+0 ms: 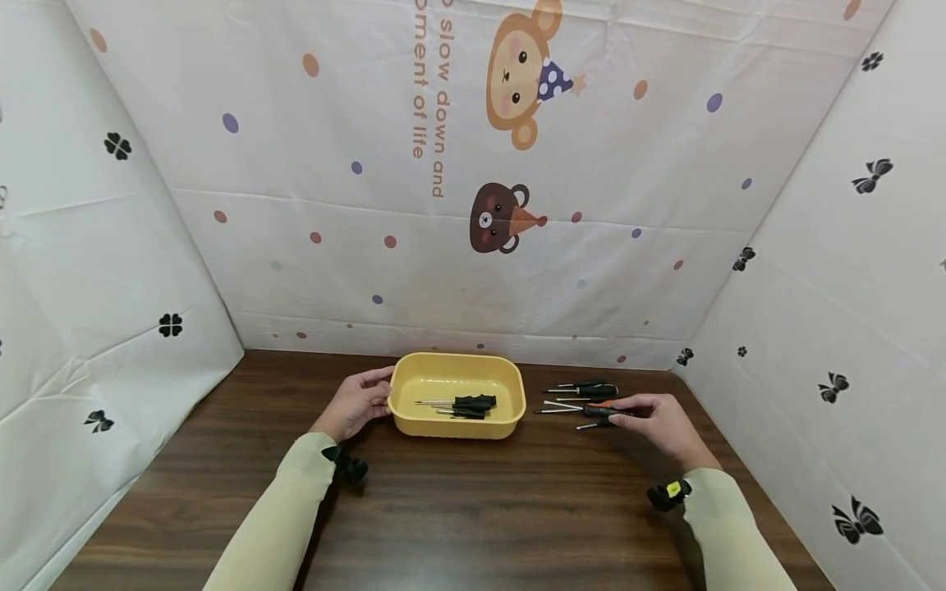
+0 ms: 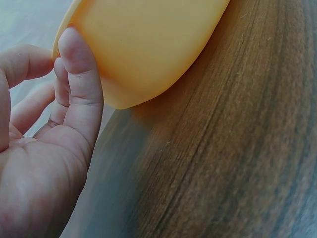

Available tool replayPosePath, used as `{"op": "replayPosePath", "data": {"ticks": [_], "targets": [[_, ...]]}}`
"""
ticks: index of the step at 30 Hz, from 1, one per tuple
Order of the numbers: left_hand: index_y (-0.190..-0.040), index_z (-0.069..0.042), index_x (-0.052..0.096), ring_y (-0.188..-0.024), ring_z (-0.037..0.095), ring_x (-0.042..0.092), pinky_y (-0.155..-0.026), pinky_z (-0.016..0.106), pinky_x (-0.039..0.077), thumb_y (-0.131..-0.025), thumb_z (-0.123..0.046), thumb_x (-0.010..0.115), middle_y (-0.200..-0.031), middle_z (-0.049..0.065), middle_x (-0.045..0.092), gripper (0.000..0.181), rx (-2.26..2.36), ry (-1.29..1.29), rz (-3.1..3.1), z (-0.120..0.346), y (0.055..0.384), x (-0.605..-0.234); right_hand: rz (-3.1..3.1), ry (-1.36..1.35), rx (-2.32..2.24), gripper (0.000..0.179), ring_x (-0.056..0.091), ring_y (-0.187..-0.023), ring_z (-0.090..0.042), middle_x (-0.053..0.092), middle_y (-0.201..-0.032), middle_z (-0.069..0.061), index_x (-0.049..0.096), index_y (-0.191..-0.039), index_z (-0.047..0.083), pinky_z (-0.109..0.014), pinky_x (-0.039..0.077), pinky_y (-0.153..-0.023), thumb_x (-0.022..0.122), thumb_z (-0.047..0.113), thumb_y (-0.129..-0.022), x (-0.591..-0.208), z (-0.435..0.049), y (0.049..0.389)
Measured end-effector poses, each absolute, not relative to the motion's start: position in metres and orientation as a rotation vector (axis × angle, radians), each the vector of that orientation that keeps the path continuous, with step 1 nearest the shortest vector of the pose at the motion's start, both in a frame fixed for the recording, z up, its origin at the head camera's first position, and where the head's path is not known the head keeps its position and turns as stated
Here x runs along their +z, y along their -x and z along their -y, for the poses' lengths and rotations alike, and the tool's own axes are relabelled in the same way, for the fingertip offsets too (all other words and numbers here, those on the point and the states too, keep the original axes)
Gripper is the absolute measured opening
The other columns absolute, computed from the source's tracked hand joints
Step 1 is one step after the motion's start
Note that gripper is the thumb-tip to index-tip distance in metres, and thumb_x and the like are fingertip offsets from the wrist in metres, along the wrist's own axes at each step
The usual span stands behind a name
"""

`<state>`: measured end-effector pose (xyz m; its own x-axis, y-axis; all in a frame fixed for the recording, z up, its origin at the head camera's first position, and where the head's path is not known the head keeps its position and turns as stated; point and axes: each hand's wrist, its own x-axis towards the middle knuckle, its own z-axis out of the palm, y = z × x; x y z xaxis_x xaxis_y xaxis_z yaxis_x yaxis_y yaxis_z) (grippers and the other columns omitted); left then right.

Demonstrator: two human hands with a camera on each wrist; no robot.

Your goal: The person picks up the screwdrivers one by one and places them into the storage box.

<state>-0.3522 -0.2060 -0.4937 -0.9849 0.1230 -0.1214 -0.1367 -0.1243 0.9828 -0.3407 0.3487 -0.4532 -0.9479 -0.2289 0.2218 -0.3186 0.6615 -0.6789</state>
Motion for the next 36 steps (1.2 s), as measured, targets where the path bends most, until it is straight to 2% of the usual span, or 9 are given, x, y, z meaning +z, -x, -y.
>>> {"op": "replayPosePath", "data": {"ticks": [12,16,20,25,29,36], "targets": [[-0.153,-0.007,0.047,-0.075,0.015,0.067,-0.071,0.028,0.062,-0.100,-0.004,0.059,-0.106,0.012,0.066,0.054,2.228,0.043,-1.959,0.204,0.353,-0.492,2.698,-0.336,1.300,0.032,0.065,-0.087,-0.007,0.076,-0.114,-0.009,0.080,-0.112,0.013,-0.025,0.056,-0.070,0.084,0.032,-0.086,-0.432,-0.317,0.340],[-0.153,-0.005,0.046,-0.074,0.015,0.066,-0.070,0.028,0.062,-0.100,-0.003,0.059,-0.105,0.013,0.066,0.055,2.238,0.053,-1.953,0.204,0.352,-0.491,2.660,-0.368,1.380,0.035,0.066,-0.085,-0.006,0.076,-0.110,-0.011,0.080,-0.111,0.009,-0.024,0.056,-0.070,0.085,0.031,-0.085,-0.429,-0.306,0.343],[-0.153,-0.005,0.047,-0.073,0.015,0.066,-0.069,0.028,0.062,-0.100,-0.003,0.059,-0.104,0.012,0.065,0.054,2.242,0.058,-1.951,0.205,0.352,-0.491,2.640,-0.413,1.477,0.033,0.070,-0.080,-0.009,0.077,-0.102,-0.012,0.079,-0.110,0.006,-0.028,0.059,-0.069,0.084,0.027,-0.085,-0.428,-0.292,0.347],[-0.154,-0.005,0.045,-0.074,0.015,0.067,-0.070,0.028,0.062,-0.101,-0.004,0.059,-0.104,0.012,0.067,0.055,2.235,0.046,-1.950,0.206,0.352,-0.492,2.664,-0.434,1.444,0.026,0.067,-0.071,-0.013,0.076,-0.093,-0.008,0.080,-0.108,0.012,-0.032,0.060,-0.063,0.084,0.026,-0.086,-0.426,-0.272,0.350],[-0.156,-0.004,0.042,-0.074,0.014,0.066,-0.070,0.027,0.062,-0.101,-0.004,0.058,-0.104,0.011,0.067,0.057,2.226,0.017,-1.953,0.207,0.352,-0.492,2.688,-0.450,1.402,0.021,0.061,-0.069,-0.020,0.076,-0.094,-0.005,0.081,-0.104,0.018,-0.030,0.055,-0.056,0.084,0.029,-0.086,-0.424,-0.255,0.352],[-0.155,-0.004,0.043,-0.072,0.013,0.066,-0.069,0.026,0.061,-0.101,-0.003,0.058,-0.101,0.009,0.067,0.056,2.224,0.010,-1.940,0.208,0.352,-0.492,2.707,-0.535,1.387,0.022,0.065,-0.085,-0.018,0.076,-0.104,-0.005,0.082,-0.105,0.018,-0.031,0.057,-0.069,0.084,0.030,-0.086,-0.426,-0.231,0.359]]}}
